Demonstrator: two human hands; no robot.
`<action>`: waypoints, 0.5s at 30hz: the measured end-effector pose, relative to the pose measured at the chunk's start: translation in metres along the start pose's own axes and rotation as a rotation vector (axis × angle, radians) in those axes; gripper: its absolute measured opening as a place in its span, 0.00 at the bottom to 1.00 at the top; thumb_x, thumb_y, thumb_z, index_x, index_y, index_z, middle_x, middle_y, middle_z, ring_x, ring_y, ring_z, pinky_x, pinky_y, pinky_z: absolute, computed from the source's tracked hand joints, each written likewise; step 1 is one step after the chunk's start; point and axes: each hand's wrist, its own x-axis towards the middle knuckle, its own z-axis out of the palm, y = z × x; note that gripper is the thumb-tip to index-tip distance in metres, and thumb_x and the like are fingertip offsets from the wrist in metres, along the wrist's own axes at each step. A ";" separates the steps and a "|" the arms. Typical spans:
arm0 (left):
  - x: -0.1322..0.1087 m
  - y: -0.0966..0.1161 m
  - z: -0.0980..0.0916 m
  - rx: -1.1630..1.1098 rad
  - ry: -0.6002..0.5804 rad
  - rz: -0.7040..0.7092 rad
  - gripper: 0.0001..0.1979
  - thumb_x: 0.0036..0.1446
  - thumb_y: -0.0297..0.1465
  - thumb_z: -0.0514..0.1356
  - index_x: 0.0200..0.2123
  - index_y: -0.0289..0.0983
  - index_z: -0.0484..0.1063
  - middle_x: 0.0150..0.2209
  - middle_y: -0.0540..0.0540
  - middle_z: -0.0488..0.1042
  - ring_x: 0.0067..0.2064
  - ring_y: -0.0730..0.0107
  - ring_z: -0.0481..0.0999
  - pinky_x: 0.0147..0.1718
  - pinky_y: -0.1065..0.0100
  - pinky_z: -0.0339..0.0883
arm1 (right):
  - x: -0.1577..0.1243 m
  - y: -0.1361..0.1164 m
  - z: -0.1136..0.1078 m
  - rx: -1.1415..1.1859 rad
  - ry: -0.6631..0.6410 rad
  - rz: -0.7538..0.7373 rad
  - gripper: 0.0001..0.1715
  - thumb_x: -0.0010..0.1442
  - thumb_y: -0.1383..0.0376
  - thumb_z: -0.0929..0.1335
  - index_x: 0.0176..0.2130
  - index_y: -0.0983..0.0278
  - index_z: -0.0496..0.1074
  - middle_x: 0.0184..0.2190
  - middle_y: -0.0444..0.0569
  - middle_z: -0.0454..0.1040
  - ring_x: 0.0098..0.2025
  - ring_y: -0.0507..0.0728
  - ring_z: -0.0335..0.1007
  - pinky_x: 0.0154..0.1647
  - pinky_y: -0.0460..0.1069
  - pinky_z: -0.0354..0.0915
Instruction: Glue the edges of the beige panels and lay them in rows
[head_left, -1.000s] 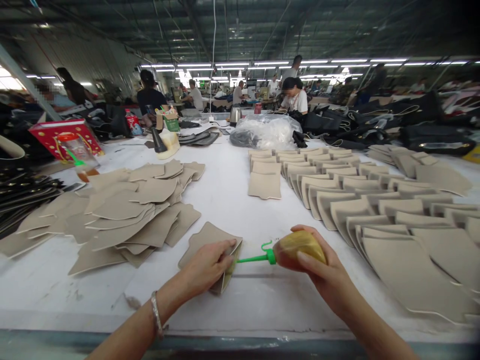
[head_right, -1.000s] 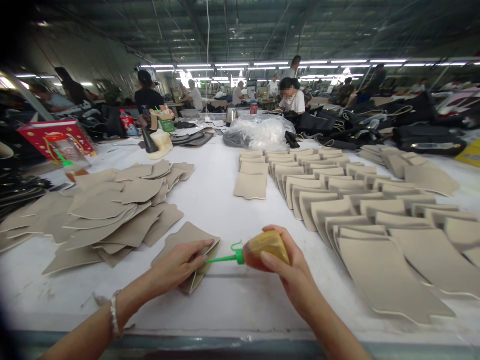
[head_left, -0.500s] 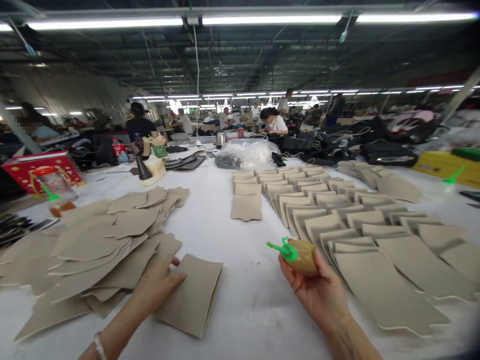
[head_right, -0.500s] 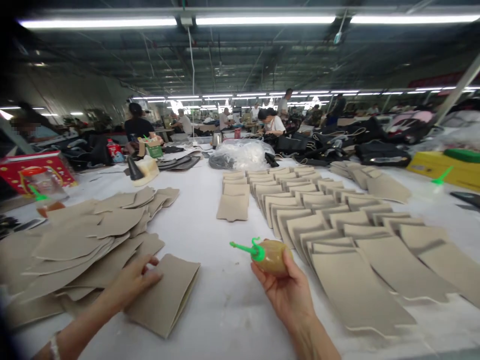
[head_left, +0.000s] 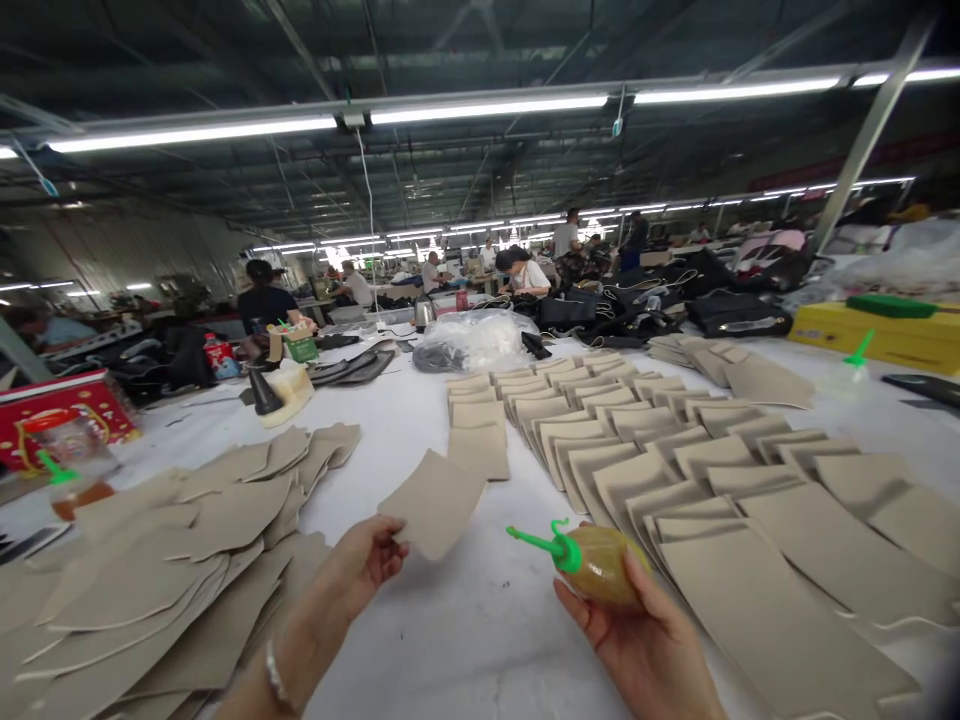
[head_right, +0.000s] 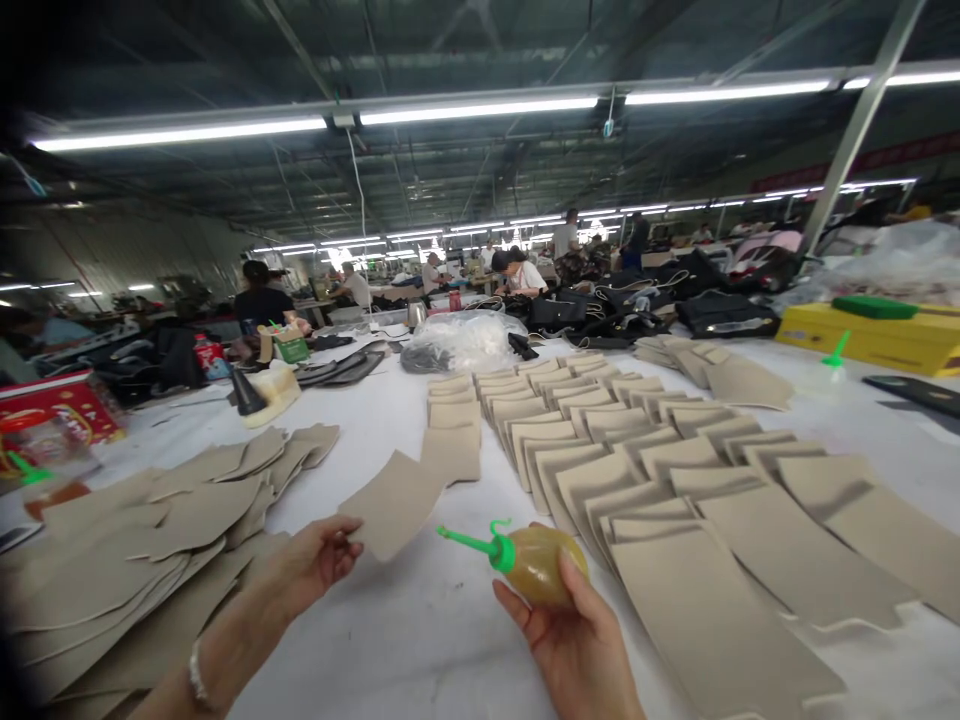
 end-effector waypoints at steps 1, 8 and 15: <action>0.006 -0.004 0.013 -0.026 -0.010 -0.007 0.07 0.54 0.19 0.60 0.30 0.33 0.65 0.20 0.49 0.67 0.19 0.71 0.71 0.13 0.79 0.65 | 0.001 -0.001 -0.003 0.013 -0.008 0.007 0.24 0.56 0.63 0.76 0.52 0.63 0.73 0.53 0.59 0.70 0.50 0.66 0.70 0.46 0.64 0.71; 0.036 -0.031 0.087 -0.174 -0.046 0.029 0.06 0.59 0.16 0.57 0.37 0.31 0.67 0.29 0.43 0.73 0.26 0.70 0.76 0.21 0.80 0.73 | -0.005 -0.005 0.005 0.000 -0.054 0.035 0.19 0.54 0.62 0.77 0.46 0.60 0.77 0.49 0.55 0.74 0.46 0.64 0.72 0.46 0.61 0.71; 0.050 -0.046 0.112 -0.064 -0.064 0.097 0.05 0.63 0.19 0.55 0.38 0.31 0.69 0.38 0.40 0.75 0.35 0.67 0.78 0.31 0.77 0.77 | -0.012 0.000 0.015 -0.010 -0.035 0.001 0.18 0.56 0.61 0.76 0.47 0.59 0.77 0.48 0.55 0.74 0.44 0.63 0.73 0.43 0.59 0.73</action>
